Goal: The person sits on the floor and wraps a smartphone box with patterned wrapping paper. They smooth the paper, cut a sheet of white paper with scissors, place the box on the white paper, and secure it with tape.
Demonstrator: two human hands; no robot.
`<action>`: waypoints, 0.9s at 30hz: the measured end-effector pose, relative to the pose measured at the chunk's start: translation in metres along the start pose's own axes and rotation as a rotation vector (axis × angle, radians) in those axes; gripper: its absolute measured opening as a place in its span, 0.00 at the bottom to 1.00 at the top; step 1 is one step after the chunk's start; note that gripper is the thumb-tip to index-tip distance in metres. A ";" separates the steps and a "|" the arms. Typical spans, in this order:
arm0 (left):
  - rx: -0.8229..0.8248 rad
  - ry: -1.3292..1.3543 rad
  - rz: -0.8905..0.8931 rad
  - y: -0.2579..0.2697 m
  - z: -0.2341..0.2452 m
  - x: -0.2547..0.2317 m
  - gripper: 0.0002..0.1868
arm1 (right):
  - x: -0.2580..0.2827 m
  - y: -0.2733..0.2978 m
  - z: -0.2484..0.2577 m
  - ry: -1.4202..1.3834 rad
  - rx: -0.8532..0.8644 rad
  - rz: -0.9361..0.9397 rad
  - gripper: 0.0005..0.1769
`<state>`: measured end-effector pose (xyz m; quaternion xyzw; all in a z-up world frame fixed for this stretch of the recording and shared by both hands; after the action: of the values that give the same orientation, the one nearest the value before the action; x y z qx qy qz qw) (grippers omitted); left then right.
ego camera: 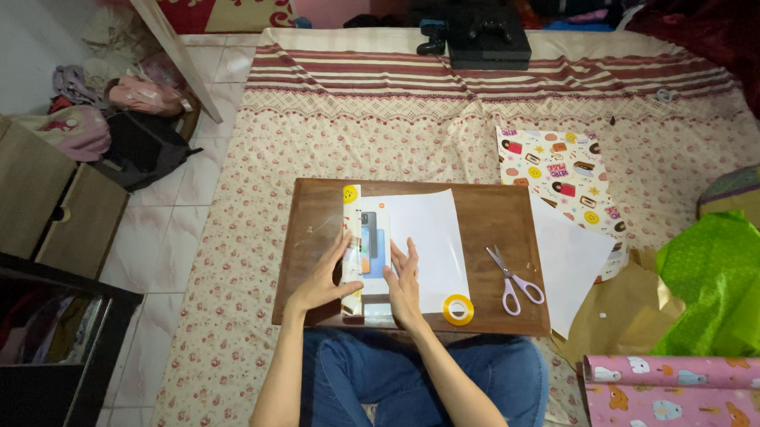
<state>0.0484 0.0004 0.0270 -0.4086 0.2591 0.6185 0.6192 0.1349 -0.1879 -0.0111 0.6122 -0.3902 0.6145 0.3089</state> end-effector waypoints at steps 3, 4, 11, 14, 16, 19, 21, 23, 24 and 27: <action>-0.069 0.027 -0.001 -0.002 -0.001 0.000 0.54 | 0.000 -0.001 0.001 0.192 0.002 0.050 0.44; -0.098 0.024 -0.015 -0.006 -0.003 0.001 0.48 | 0.000 -0.001 0.001 0.177 -0.003 0.034 0.44; -0.063 -0.162 0.245 -0.011 0.011 -0.002 0.27 | -0.001 -0.001 -0.002 0.133 -0.022 0.003 0.45; -0.063 -0.316 0.061 -0.020 0.022 -0.013 0.28 | 0.000 -0.003 -0.003 0.093 -0.036 -0.096 0.46; 0.010 -0.285 0.101 -0.025 0.028 -0.016 0.29 | -0.001 -0.004 -0.002 0.051 -0.024 -0.121 0.47; 0.063 -0.284 0.106 -0.030 0.034 -0.017 0.33 | -0.006 -0.002 0.001 0.016 0.015 -0.103 0.47; 0.074 -0.294 0.096 -0.035 0.035 -0.019 0.35 | -0.012 -0.003 0.004 0.065 0.024 -0.150 0.47; 0.084 -0.308 0.098 -0.037 0.036 -0.021 0.36 | -0.020 -0.005 0.005 0.082 0.029 -0.091 0.46; 0.095 -0.343 0.106 -0.039 0.036 -0.021 0.36 | -0.024 -0.006 0.004 0.087 0.032 -0.061 0.46; 0.130 -0.405 0.141 -0.042 0.035 -0.019 0.37 | -0.038 -0.005 0.003 0.009 0.011 -0.029 0.45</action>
<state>0.0806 0.0230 0.0691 -0.2163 0.1966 0.7116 0.6389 0.1432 -0.1846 -0.0484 0.6165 -0.3766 0.6148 0.3162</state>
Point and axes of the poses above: each hand's wrist, its own y-axis away from the middle knuckle, its own z-axis out of the back of the hand, x = y × z, the point moved 1 cm from there along -y, towards the middle knuckle, and after that the axes turned 1 degree about -y, right-handed, at the moved point
